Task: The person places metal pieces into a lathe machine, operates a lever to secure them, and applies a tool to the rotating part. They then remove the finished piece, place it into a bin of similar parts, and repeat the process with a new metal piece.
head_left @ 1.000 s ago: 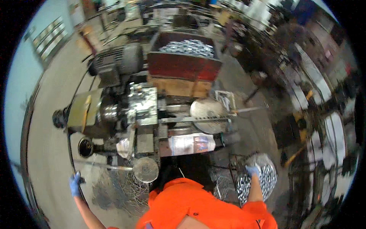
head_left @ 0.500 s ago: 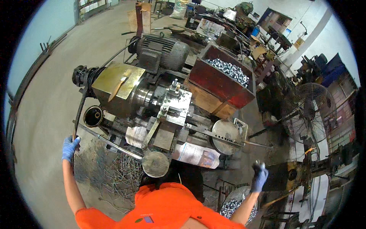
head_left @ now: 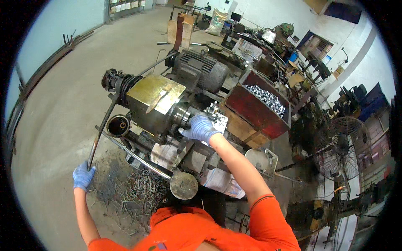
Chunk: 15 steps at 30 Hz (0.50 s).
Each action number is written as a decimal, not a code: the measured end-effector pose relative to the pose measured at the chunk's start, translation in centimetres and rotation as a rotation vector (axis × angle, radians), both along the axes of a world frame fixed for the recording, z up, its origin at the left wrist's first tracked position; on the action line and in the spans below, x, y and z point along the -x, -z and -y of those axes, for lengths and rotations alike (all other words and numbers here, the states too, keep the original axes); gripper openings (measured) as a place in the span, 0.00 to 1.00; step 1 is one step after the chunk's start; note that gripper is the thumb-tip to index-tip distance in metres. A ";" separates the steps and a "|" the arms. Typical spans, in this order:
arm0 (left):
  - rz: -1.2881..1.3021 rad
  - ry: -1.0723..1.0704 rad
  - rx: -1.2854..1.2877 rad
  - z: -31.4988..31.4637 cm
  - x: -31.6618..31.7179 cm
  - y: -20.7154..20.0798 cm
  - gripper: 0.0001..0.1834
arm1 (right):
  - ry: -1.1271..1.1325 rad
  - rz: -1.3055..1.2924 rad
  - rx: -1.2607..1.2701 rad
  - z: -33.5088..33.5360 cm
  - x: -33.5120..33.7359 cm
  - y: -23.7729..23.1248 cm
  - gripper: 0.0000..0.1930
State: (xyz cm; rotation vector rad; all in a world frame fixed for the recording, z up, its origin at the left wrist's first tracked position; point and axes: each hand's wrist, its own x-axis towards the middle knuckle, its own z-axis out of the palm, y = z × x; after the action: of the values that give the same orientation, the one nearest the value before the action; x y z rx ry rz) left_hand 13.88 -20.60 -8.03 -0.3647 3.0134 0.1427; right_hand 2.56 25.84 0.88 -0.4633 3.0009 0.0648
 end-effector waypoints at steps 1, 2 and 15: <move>-0.024 -0.026 -0.020 0.2 -0.7 0.1 0.22 | 0.055 0.045 0.079 0.0 0.9 0.9 0.26; -0.054 -0.042 -0.048 0.0 -0.8 0.4 0.22 | 0.058 -0.041 0.280 -0.9 2.0 2.9 0.28; -0.165 -0.093 0.027 1.1 -1.7 2.8 0.22 | 0.161 0.011 0.442 0.2 4.8 3.8 0.26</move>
State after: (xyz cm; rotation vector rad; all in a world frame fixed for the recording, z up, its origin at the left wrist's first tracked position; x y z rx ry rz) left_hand 15.56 -21.66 -10.80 -0.5211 3.1641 0.1463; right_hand -2.23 25.68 -2.90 -0.2506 3.0193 -0.6196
